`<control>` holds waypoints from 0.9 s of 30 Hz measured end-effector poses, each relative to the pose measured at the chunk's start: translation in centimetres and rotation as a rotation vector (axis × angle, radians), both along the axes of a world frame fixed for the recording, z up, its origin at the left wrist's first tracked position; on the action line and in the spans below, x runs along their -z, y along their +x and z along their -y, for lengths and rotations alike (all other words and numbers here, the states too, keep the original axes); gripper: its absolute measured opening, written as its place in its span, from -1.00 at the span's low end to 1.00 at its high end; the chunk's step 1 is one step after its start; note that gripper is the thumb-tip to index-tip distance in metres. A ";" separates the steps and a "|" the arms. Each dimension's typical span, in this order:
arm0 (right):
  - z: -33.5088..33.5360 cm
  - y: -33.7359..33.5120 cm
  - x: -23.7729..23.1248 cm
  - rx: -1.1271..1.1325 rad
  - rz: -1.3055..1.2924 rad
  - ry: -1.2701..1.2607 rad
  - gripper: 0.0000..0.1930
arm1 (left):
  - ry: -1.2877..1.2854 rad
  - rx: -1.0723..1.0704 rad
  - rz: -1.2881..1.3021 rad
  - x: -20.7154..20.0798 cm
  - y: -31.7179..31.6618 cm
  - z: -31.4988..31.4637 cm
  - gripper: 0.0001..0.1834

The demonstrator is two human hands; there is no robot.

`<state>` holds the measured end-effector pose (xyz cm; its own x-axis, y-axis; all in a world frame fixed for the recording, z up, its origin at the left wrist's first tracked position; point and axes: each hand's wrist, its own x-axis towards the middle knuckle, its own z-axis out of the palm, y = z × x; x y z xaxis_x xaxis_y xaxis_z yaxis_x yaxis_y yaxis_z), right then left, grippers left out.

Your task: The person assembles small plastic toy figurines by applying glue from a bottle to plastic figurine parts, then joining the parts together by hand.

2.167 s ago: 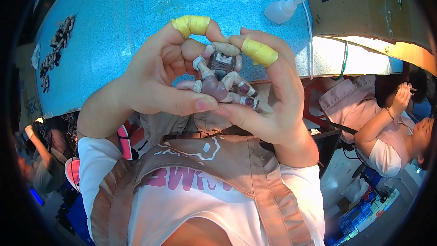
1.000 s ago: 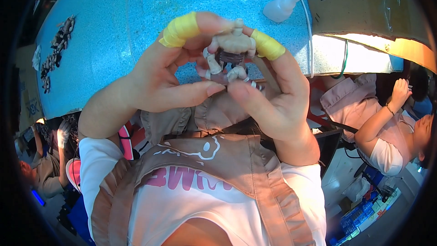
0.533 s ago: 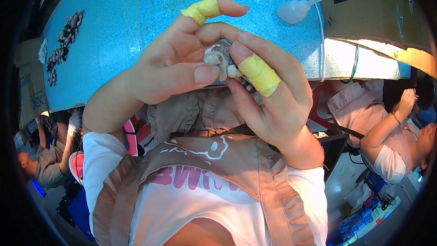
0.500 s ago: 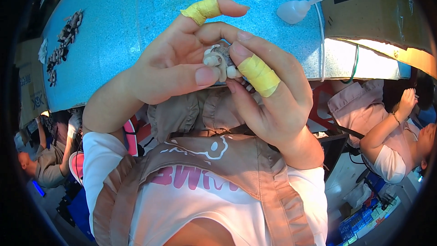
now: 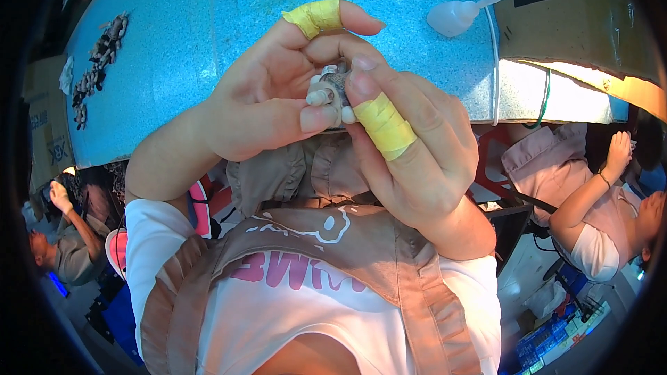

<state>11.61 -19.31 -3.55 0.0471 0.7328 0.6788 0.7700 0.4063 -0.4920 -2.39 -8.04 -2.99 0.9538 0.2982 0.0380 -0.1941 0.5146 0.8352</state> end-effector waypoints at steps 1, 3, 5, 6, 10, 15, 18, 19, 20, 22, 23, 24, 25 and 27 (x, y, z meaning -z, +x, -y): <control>0.0 0.0 0.1 -0.001 -0.001 -0.001 -0.52 | -0.001 -0.001 -0.001 0.0 0.0 0.1 -0.28; -0.1 0.2 0.3 -0.038 -0.023 0.016 -0.51 | 0.016 -0.048 0.001 -0.1 -0.1 0.3 -0.27; 0.0 0.0 -0.2 -0.086 -0.160 -0.045 -0.52 | 0.110 -0.099 0.021 0.2 -0.1 0.4 -0.28; 0.1 0.0 -0.4 -0.136 -0.297 -0.106 -0.53 | 0.203 -0.151 0.041 0.5 -0.2 0.5 -0.29; 0.3 0.0 -0.9 -0.232 -0.533 -0.168 -0.58 | 0.580 -0.224 0.141 1.5 0.1 0.3 -0.31; 0.4 0.3 -0.4 -0.212 -0.552 -0.175 -0.67 | 0.799 -0.300 0.130 1.5 0.2 0.3 -0.31; 0.3 0.3 -0.2 -0.214 -0.536 -0.153 -0.68 | 0.908 -0.294 0.096 1.2 0.2 0.2 -0.31; 0.3 0.2 -0.2 -0.215 -0.536 -0.153 -0.68 | 0.908 -0.295 0.096 1.2 0.1 0.2 -0.31; 0.4 0.1 -0.2 -0.206 -0.556 -0.159 -0.69 | 0.919 -0.278 0.094 1.2 0.1 0.2 -0.32; 0.4 0.0 -0.1 -0.198 -0.575 -0.165 -0.69 | 0.929 -0.262 0.092 1.0 0.1 0.2 -0.32; 0.3 0.0 0.0 -0.200 -0.588 -0.160 -0.70 | 0.969 -0.280 0.107 0.9 0.1 0.2 -0.33; 0.3 0.0 0.1 -0.202 -0.600 -0.154 -0.71 | 1.009 -0.298 0.122 0.8 0.1 0.2 -0.34; 0.3 0.0 0.2 -0.201 -0.600 -0.154 -0.71 | 1.008 -0.298 0.123 0.7 0.2 0.3 -0.34; 0.2 0.0 0.4 -0.230 -0.642 -0.138 -0.72 | 1.035 -0.312 0.115 0.6 0.2 0.3 -0.36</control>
<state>11.59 -19.51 -3.91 0.2410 0.8499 0.4687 0.2111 0.4255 -0.8800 -2.18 -8.35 -3.57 0.8165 0.2986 0.4942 -0.2987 -0.5139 0.8041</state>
